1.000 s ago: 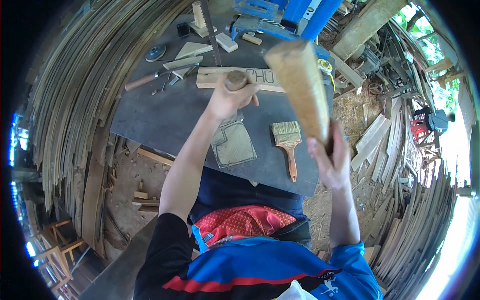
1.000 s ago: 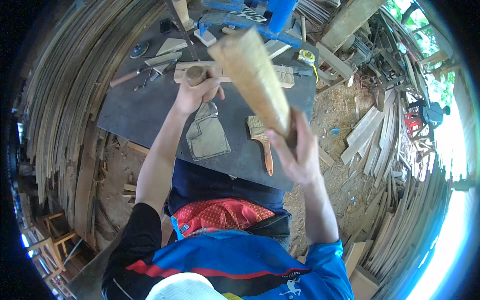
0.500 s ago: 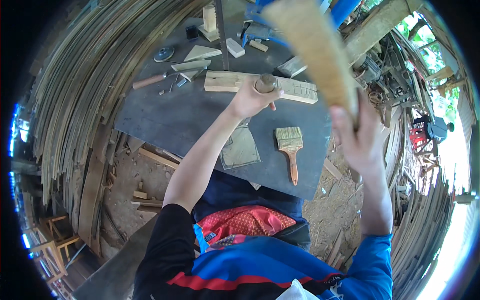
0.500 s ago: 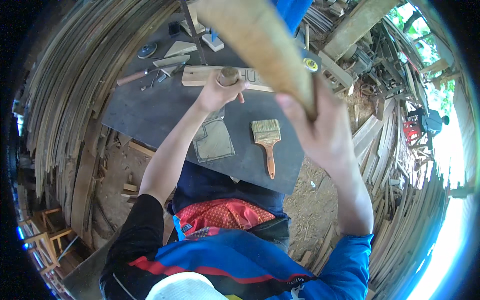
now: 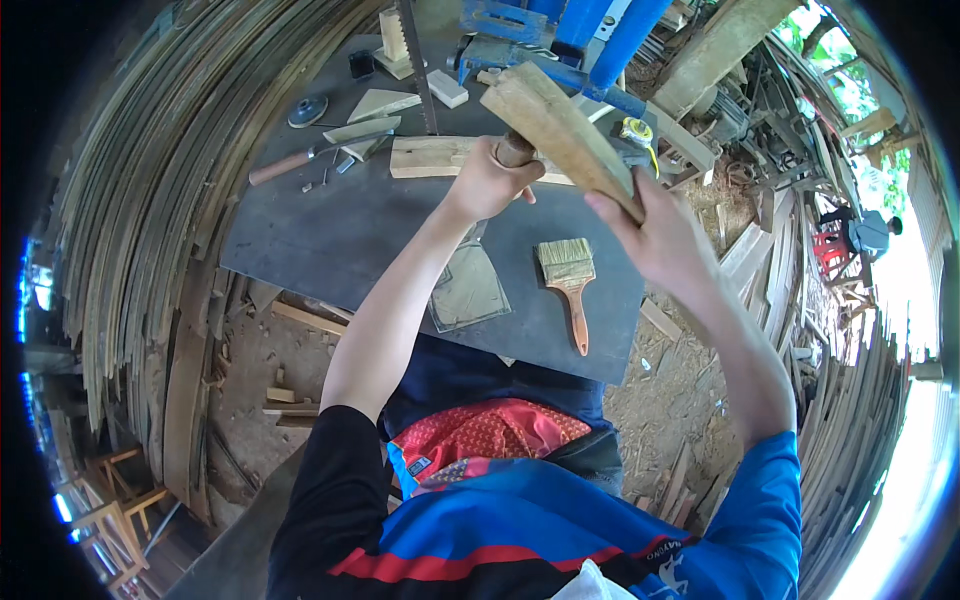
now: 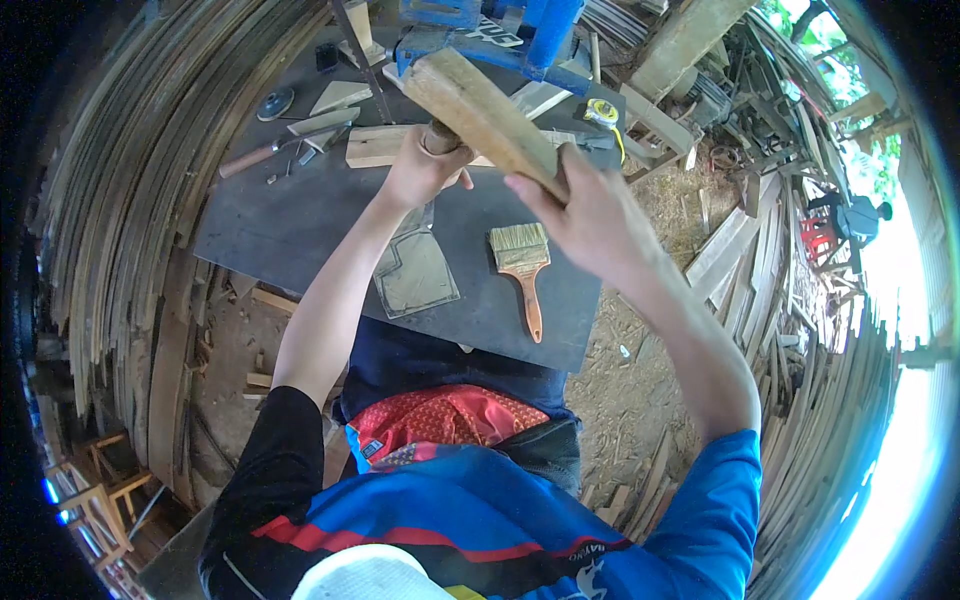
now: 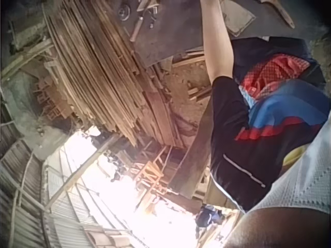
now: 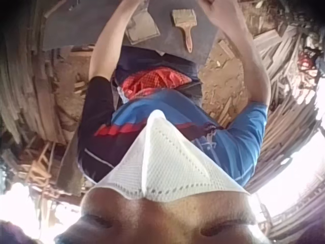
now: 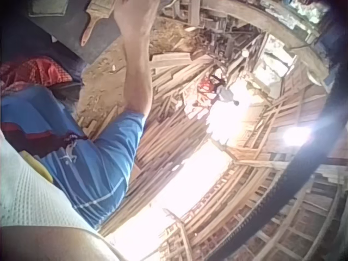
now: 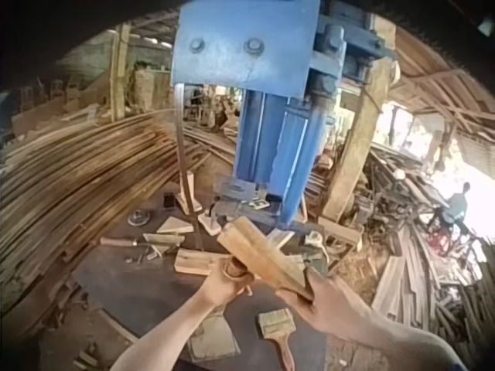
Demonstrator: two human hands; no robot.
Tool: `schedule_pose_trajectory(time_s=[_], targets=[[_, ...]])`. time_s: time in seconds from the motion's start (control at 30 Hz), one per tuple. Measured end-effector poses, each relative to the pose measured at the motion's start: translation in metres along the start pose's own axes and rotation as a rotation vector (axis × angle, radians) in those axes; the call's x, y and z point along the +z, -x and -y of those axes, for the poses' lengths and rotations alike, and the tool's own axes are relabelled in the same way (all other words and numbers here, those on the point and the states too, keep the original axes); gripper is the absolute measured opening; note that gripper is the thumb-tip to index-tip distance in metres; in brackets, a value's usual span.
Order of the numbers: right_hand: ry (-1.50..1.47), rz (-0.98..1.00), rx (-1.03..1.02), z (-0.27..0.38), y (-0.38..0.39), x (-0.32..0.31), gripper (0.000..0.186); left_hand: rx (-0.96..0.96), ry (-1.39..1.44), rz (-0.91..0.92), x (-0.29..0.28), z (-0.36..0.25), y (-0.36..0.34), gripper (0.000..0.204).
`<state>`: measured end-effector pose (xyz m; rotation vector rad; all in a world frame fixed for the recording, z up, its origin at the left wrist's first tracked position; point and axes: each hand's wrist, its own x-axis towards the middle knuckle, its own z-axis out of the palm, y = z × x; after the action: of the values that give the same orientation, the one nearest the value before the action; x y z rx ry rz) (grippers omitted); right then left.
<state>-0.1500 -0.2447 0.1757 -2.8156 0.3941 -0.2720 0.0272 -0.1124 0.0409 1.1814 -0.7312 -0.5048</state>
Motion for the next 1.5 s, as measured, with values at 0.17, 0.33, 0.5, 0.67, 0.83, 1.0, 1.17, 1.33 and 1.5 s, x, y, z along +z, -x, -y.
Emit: schedule_pose_trajectory(time_s=[0.17, 0.33, 0.5, 0.67, 0.83, 1.0, 1.17, 1.33, 1.5], targets=[[-0.33, -0.17, 0.039, 0.012, 0.004, -0.014, 0.054, -0.056, -0.112, -0.009, -0.011, 0.006, 0.001, 0.021], [0.0, 0.05, -0.012, -0.004, 0.001, 0.0, 0.048, -0.063, -0.089, 0.016, -0.003, -0.001, 0.001, 0.018], [-0.282, -0.156, 0.016, 0.006, 0.01, -0.011, 0.053, -0.109, -0.113, -0.014, -0.003, 0.005, -0.002, 0.019], [-0.135, -0.037, -0.01, -0.015, 0.008, -0.004, 0.053, 0.102, -0.216, 0.064, -0.01, 0.017, -0.005, 0.02], [-0.295, -0.2, 0.032, -0.006, 0.02, -0.007, 0.056, -0.078, -0.15, -0.031, -0.011, 0.01, -0.001, 0.023], [-0.211, 0.004, 0.029, -0.017, 0.018, -0.006, 0.055, -0.031, -0.068, -0.054, -0.005, 0.017, -0.004, 0.026], [-0.581, -0.176, -0.016, -0.011, 0.044, 0.0, 0.051, -0.053, -0.038, -0.04, -0.006, 0.007, -0.001, 0.034], [-1.02, 0.167, 0.245, -0.006, 0.098, 0.064, 0.046, -0.007, 0.028, -0.261, 0.012, 0.008, 0.002, 0.024], [-1.005, 0.279, 0.312, -0.018, 0.147, 0.112, 0.051, -0.059, -0.006, -0.07, -0.009, 0.02, -0.002, 0.017]])
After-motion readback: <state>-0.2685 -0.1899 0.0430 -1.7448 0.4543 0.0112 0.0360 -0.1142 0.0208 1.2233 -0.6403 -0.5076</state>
